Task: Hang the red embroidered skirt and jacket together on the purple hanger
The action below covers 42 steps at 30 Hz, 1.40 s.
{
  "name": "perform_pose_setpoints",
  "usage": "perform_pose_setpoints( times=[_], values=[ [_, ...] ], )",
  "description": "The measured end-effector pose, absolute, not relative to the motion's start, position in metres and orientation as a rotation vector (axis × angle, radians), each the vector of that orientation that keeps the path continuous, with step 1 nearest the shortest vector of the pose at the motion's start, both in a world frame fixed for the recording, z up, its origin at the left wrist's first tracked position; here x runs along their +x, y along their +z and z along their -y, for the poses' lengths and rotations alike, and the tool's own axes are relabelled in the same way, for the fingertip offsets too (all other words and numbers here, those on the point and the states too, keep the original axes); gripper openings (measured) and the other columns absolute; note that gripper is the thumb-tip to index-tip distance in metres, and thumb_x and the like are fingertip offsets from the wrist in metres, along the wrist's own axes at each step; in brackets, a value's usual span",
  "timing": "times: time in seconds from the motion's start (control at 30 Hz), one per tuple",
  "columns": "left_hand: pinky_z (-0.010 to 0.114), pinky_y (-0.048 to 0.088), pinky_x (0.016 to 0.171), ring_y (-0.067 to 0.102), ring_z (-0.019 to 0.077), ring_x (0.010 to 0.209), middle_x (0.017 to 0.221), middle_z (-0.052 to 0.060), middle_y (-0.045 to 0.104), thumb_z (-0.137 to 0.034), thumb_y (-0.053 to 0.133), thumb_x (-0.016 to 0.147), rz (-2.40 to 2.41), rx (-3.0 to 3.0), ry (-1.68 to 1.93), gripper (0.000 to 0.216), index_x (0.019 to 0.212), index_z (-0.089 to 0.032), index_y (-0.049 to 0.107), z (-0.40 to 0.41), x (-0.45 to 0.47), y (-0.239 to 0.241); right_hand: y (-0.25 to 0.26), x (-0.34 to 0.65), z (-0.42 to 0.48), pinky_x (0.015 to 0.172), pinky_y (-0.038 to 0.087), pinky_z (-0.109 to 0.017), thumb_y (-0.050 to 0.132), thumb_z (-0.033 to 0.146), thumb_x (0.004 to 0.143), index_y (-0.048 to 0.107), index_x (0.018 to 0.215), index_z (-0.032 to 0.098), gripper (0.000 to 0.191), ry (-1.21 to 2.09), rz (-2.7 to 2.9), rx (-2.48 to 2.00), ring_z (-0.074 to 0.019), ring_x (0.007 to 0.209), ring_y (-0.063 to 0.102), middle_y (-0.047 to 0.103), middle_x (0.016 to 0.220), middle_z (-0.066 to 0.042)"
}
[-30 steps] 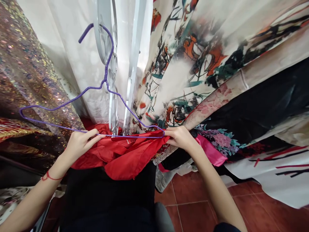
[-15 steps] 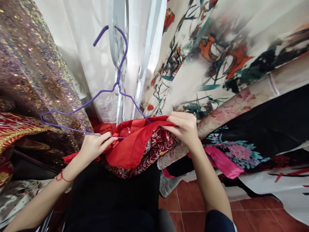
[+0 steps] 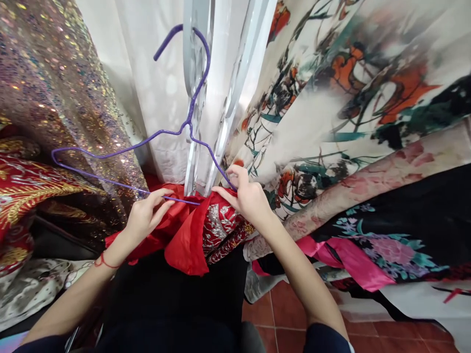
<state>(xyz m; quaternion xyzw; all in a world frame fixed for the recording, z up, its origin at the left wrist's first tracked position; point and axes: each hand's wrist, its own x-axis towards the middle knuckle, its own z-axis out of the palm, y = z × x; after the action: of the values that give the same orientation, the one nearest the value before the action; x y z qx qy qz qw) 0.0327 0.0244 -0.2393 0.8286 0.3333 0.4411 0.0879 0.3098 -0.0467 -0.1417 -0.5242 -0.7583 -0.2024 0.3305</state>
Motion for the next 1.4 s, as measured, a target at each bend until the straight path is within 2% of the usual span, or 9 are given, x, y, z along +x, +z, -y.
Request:
perform_pose_setpoints(
  times=[0.13, 0.27, 0.43, 0.53, 0.7, 0.87, 1.03, 1.2, 1.4],
  values=[
    [0.027, 0.054, 0.066, 0.06, 0.0119, 0.052, 0.086, 0.003, 0.077, -0.06, 0.063, 0.09, -0.99, 2.437, 1.441, 0.062, 0.135, -0.018, 0.053, -0.023, 0.008, -0.26, -0.145, 0.314, 0.051, 0.048, 0.037, -0.022, 0.041, 0.045, 0.107, 0.059, 0.128, 0.013, 0.043, -0.779, 2.001, -1.453, -0.0108, 0.05, 0.059, 0.071, 0.07, -0.002],
    [0.045, 0.051, 0.1, 0.071, 0.0315, 0.107, 0.123, 0.015, 0.073, -0.068, 0.075, 0.074, -1.127, 2.555, 0.753, 0.077, 0.131, -0.018, 0.06, -0.02, -0.024, -0.286, -0.145, 0.321, 0.051, 0.047, 0.032, -0.024, 0.035, 0.039, 0.109, 0.07, 0.116, 0.013, 0.044, -1.015, 1.976, -1.554, -0.0108, 0.046, 0.057, 0.069, 0.06, -0.002],
    [0.04, 0.052, 0.093, 0.073, 0.0326, 0.105, 0.115, 0.013, 0.076, -0.073, 0.066, 0.077, -1.007, 2.303, 0.171, 0.065, 0.113, -0.02, 0.064, 0.005, -0.032, -0.322, -0.147, 0.315, 0.049, 0.045, 0.029, -0.023, 0.035, 0.036, 0.109, 0.073, 0.11, 0.012, 0.046, -1.153, 1.936, -1.543, -0.0091, 0.042, 0.054, 0.067, 0.056, -0.002],
    [0.048, 0.049, 0.098, 0.068, 0.0398, 0.114, 0.128, 0.021, 0.068, -0.071, 0.075, 0.068, -1.064, 2.305, 0.178, 0.087, 0.129, -0.014, 0.052, 0.026, -0.014, -0.34, -0.147, 0.312, 0.049, 0.044, 0.028, -0.023, 0.035, 0.037, 0.109, 0.074, 0.109, 0.012, 0.046, -1.166, 1.922, -1.531, -0.0088, 0.041, 0.052, 0.067, 0.055, -0.002],
    [0.044, 0.051, 0.094, 0.07, 0.0335, 0.108, 0.113, 0.017, 0.071, -0.041, 0.048, 0.092, -1.177, 2.228, 0.176, 0.037, 0.118, -0.016, 0.052, 0.043, 0.011, -0.35, -0.147, 0.313, 0.053, 0.044, 0.027, -0.023, 0.033, 0.039, 0.109, 0.073, 0.11, 0.013, 0.048, -1.091, 1.923, -1.61, -0.0083, 0.042, 0.052, 0.067, 0.057, -0.002],
    [0.043, 0.054, 0.088, 0.07, 0.034, 0.105, 0.12, 0.016, 0.068, -0.065, 0.066, 0.078, -1.227, 2.07, 0.234, 0.064, 0.121, -0.019, 0.051, 0.062, 0.024, -0.335, -0.148, 0.309, 0.053, 0.044, 0.027, -0.023, 0.036, 0.038, 0.108, 0.073, 0.114, 0.014, 0.044, -1.02, 1.917, -1.688, -0.0085, 0.045, 0.054, 0.068, 0.059, -0.002],
    [0.045, 0.053, 0.087, 0.071, 0.0355, 0.103, 0.112, 0.018, 0.072, -0.032, 0.051, 0.087, -1.383, 2.129, 0.148, 0.029, 0.108, -0.016, 0.062, 0.043, 0.015, -0.331, -0.148, 0.31, 0.055, 0.044, 0.029, -0.023, 0.04, 0.034, 0.107, 0.073, 0.114, 0.014, 0.039, -1.025, 1.936, -1.612, -0.0093, 0.044, 0.056, 0.071, 0.062, -0.002],
    [0.035, 0.054, 0.084, 0.071, 0.0253, 0.092, 0.098, 0.008, 0.076, -0.04, 0.04, 0.092, -1.416, 1.941, 0.826, 0.035, 0.102, -0.019, 0.066, -0.028, -0.03, -0.307, -0.144, 0.314, 0.058, 0.046, 0.032, -0.022, 0.044, 0.033, 0.107, 0.073, 0.11, 0.014, 0.035, -1.024, 1.939, -1.496, -0.0088, 0.046, 0.057, 0.072, 0.066, -0.003],
    [0.036, 0.051, 0.081, 0.071, 0.0297, 0.095, 0.101, 0.016, 0.073, -0.028, 0.032, 0.093, -1.916, 2.064, 0.961, 0.034, 0.111, -0.016, 0.058, -0.084, -0.012, -0.263, -0.146, 0.312, 0.055, 0.045, 0.031, -0.021, 0.043, 0.032, 0.107, 0.072, 0.099, 0.014, 0.035, -1.063, 1.927, -1.485, -0.0083, 0.047, 0.054, 0.067, 0.061, 0.0]
  ],
)
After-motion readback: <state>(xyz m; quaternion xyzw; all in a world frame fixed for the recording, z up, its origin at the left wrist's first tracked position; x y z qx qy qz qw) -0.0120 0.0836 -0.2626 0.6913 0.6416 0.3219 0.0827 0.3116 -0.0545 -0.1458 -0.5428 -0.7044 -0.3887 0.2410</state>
